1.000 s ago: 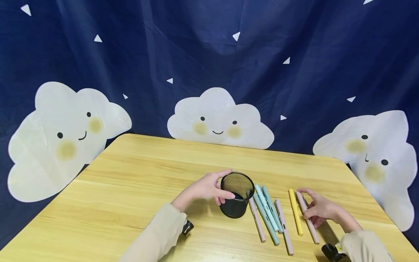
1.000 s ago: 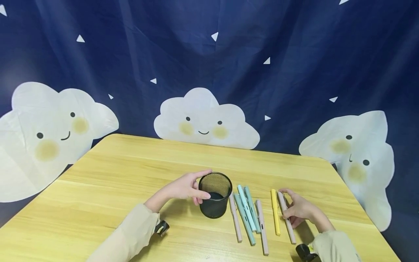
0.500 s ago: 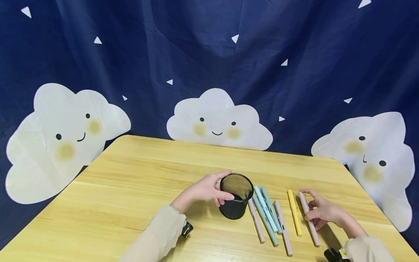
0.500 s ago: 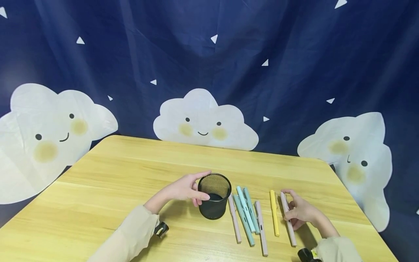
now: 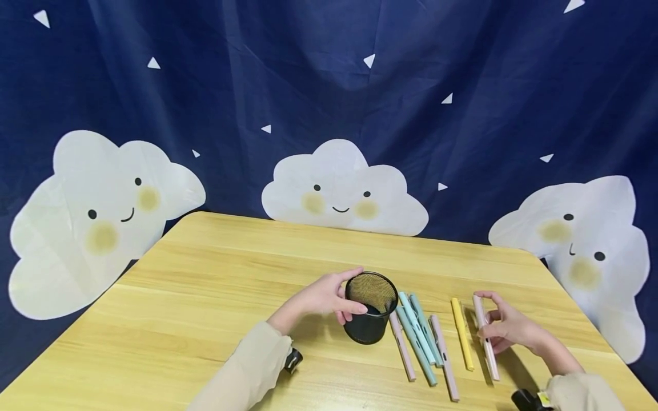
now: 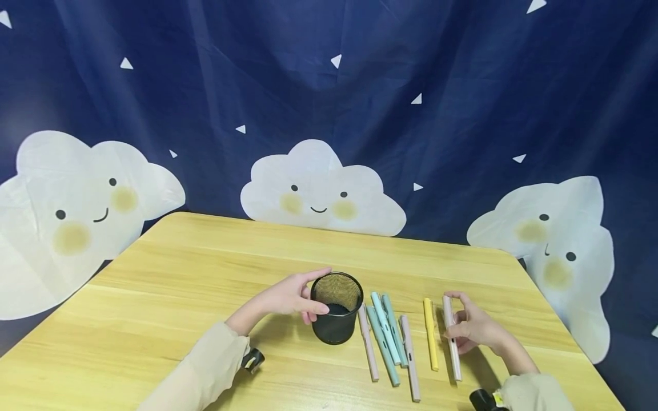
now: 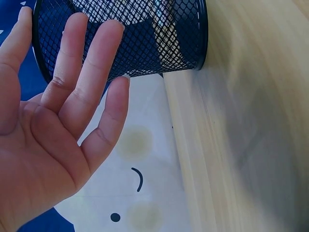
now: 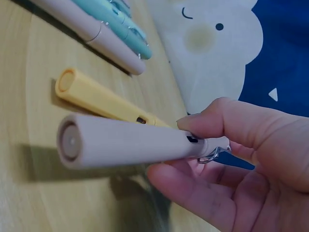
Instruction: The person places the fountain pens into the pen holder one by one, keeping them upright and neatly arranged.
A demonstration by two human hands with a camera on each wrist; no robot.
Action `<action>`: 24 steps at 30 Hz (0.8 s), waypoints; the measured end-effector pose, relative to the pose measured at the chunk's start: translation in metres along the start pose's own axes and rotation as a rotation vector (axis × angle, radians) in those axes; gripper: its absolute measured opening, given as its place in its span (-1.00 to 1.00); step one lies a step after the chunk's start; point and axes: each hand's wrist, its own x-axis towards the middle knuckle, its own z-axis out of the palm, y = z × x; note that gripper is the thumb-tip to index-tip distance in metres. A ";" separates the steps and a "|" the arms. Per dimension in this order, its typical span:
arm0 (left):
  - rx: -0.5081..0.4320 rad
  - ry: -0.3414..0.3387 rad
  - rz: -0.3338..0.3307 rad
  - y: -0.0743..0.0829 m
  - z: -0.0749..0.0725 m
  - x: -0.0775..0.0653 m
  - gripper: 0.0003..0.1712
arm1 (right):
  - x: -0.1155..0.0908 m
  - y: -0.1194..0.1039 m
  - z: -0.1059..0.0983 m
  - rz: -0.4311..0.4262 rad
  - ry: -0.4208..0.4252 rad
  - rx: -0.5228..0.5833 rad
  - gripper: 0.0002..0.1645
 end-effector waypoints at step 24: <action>-0.047 0.004 -0.018 0.003 0.002 -0.002 -0.04 | 0.014 -0.016 0.012 -0.211 0.148 0.206 -0.29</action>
